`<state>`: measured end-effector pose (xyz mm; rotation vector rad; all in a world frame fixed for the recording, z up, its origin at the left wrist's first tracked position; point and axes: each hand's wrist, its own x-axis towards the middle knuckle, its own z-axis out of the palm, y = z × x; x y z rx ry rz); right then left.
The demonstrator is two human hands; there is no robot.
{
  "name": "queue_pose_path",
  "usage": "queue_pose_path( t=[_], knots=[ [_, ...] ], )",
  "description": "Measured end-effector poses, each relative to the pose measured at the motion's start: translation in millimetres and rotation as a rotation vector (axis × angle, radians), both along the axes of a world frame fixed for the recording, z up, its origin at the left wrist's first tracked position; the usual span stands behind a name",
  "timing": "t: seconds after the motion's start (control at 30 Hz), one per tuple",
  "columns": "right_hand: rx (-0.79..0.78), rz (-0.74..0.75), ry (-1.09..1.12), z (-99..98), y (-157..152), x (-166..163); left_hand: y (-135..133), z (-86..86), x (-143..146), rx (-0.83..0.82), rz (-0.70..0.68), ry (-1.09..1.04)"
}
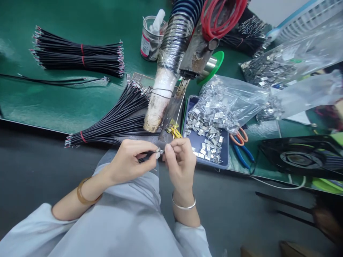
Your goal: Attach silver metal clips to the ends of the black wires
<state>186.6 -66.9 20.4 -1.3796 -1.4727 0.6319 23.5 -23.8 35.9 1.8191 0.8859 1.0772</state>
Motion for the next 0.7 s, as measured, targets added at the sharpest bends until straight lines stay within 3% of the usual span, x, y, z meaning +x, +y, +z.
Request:
queue_pose_path(
  t=[0.1, 0.27, 0.37, 0.43, 0.5, 0.7],
  knots=[
    [0.031, 0.067, 0.016, 1.9, 2.8, 1.5, 2.1, 0.7, -4.4, -0.070, -0.024, -0.050],
    [0.362, -0.077, -0.346, -4.1, -1.4, 4.0, 1.6, -1.0, -0.4, -0.341, -0.006, -0.140],
    [0.403, -0.265, -0.214, -7.2, -7.9, 3.5, -0.6, -2.3, 4.1, -0.432, 0.056, -0.161],
    [0.395, -0.314, -0.087, -8.3, -10.8, 2.6, -1.3, -2.7, 6.3, -0.466, 0.096, -0.177],
    [0.396, -0.296, -0.073, -9.4, -11.2, 1.7, -1.1, -3.0, 7.9, -0.483, 0.121, -0.189],
    [0.396, -0.148, -0.330, -13.6, -1.9, -2.9, 1.1, -3.2, 12.2, -0.437, 0.182, -0.169]
  ],
)
